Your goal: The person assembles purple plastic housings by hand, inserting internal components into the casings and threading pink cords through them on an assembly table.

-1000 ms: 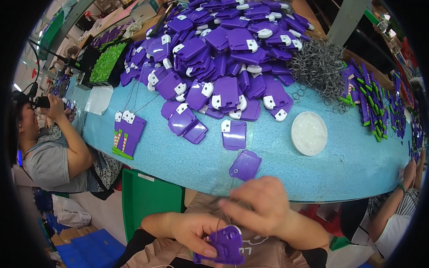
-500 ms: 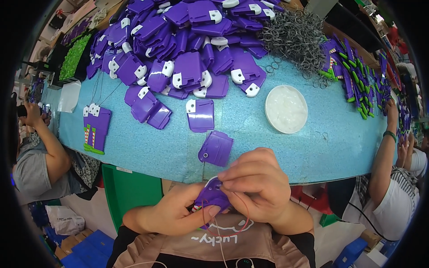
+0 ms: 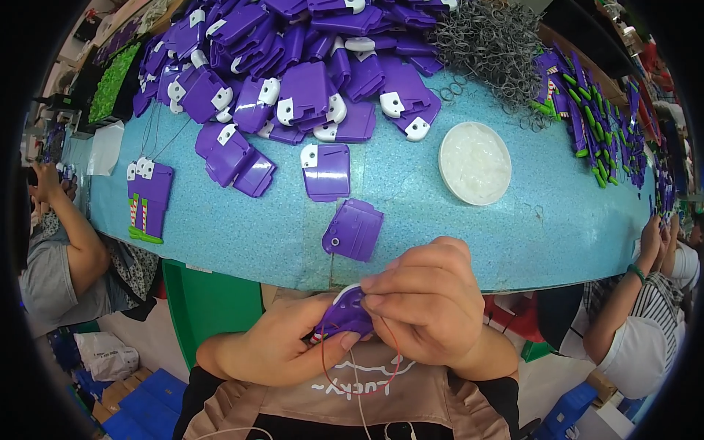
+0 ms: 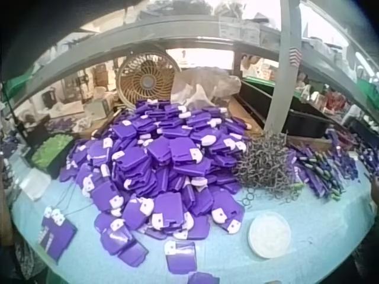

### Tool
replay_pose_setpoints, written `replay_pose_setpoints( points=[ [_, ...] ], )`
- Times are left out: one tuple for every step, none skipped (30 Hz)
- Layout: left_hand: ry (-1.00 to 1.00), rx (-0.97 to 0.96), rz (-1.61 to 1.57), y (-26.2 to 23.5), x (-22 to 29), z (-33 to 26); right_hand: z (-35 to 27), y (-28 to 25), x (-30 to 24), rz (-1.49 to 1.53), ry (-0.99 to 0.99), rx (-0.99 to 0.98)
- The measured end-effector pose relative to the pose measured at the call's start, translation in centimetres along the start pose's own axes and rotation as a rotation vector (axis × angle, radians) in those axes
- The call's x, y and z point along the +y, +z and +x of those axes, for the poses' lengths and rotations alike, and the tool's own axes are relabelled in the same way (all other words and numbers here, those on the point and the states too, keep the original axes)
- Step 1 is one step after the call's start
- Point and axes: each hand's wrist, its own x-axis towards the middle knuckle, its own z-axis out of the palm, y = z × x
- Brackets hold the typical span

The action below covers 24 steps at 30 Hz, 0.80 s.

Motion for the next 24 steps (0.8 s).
replay_pose_setpoints(
  points=[
    [-0.002, 0.002, -0.002, -0.1, -0.1, 0.0, 0.0, 0.0, 0.0, 0.011, -0.005, -0.005],
    [0.032, 0.003, 0.019, -0.1, -0.2, 0.0, 0.1, 0.0, 0.0, 0.013, -0.004, -0.008],
    [0.067, 0.001, 0.039, -0.2, -0.2, 0.1, 0.1, 0.0, -0.1, -0.004, -0.007, -0.008],
    [0.066, 0.000, 0.037, -0.1, -0.2, 0.0, 0.1, 0.0, -0.2, -0.022, -0.011, -0.007],
    [0.083, 0.034, 0.029, 0.1, -0.2, 0.0, 0.1, -0.1, -0.3, -0.022, -0.008, -0.008],
    [0.099, 0.067, 0.022, 0.2, -0.1, -0.1, 0.1, -0.1, -0.3, -0.056, -0.025, -0.011],
    [0.097, 0.066, 0.020, 0.2, -0.1, -0.1, 0.0, -0.2, -0.3, -0.089, -0.041, -0.013],
    [0.102, 0.078, 0.029, 0.3, 0.1, -0.1, -0.1, -0.2, -0.3, -0.089, -0.039, -0.013],
    [0.107, 0.088, 0.038, 0.3, 0.2, -0.1, -0.2, -0.2, -0.4, -0.114, -0.050, -0.019],
    [0.106, 0.085, 0.037, 0.2, 0.2, -0.1, -0.3, -0.3, -0.4, -0.140, -0.061, -0.024],
    [0.097, 0.073, 0.043, 0.2, 0.2, 0.0, -0.4, -0.3, -0.5, -0.141, -0.058, -0.023],
    [0.086, 0.064, 0.049, 0.2, 0.3, 0.0, -0.5, -0.3, -0.7, -0.179, -0.072, -0.021],
    [0.085, 0.062, 0.049, 0.3, 0.2, 0.0, -0.6, -0.3, -0.7, -0.217, -0.085, -0.019],
    [0.116, 0.089, 0.070, 0.5, 0.1, 0.0, -0.5, -0.4, -0.7, -0.217, -0.083, -0.018],
    [0.147, 0.117, 0.092, 0.6, -0.1, 0.0, -0.4, -0.4, -0.7, -0.194, -0.070, -0.034],
    [0.144, 0.117, 0.093, 0.6, 0.1, 0.0, -0.3, -0.4, -0.6, -0.170, -0.056, -0.049],
    [0.148, 0.125, 0.145, 0.5, 0.3, 0.0, -0.3, -0.4, -0.4, -0.168, -0.055, -0.049],
    [0.153, 0.129, 0.196, 0.4, 0.5, 0.0, -0.3, -0.4, -0.3, -0.045, 0.032, -0.054],
    [0.153, 0.126, 0.195, 0.4, 0.5, 0.0, -0.3, -0.5, -0.3, 0.078, 0.118, -0.058],
    [0.150, 0.106, 0.198, 0.3, 0.5, 0.0, -0.3, -0.5, -0.3, 0.077, 0.120, -0.057],
    [0.149, 0.085, 0.202, 0.2, 0.4, 0.0, -0.4, -0.4, -0.3, 0.191, 0.195, -0.060],
    [0.150, 0.083, 0.203, 0.1, 0.5, 0.1, -0.4, -0.4, -0.4, 0.305, 0.270, -0.061],
    [0.142, 0.059, 0.205, 0.1, 0.7, 0.1, -0.4, -0.5, -0.8, 0.303, 0.269, -0.059],
    [0.135, 0.035, 0.209, -0.1, 0.9, 0.2, -0.3, -0.6, -1.4, 0.568, 0.512, -0.034]
  ],
)
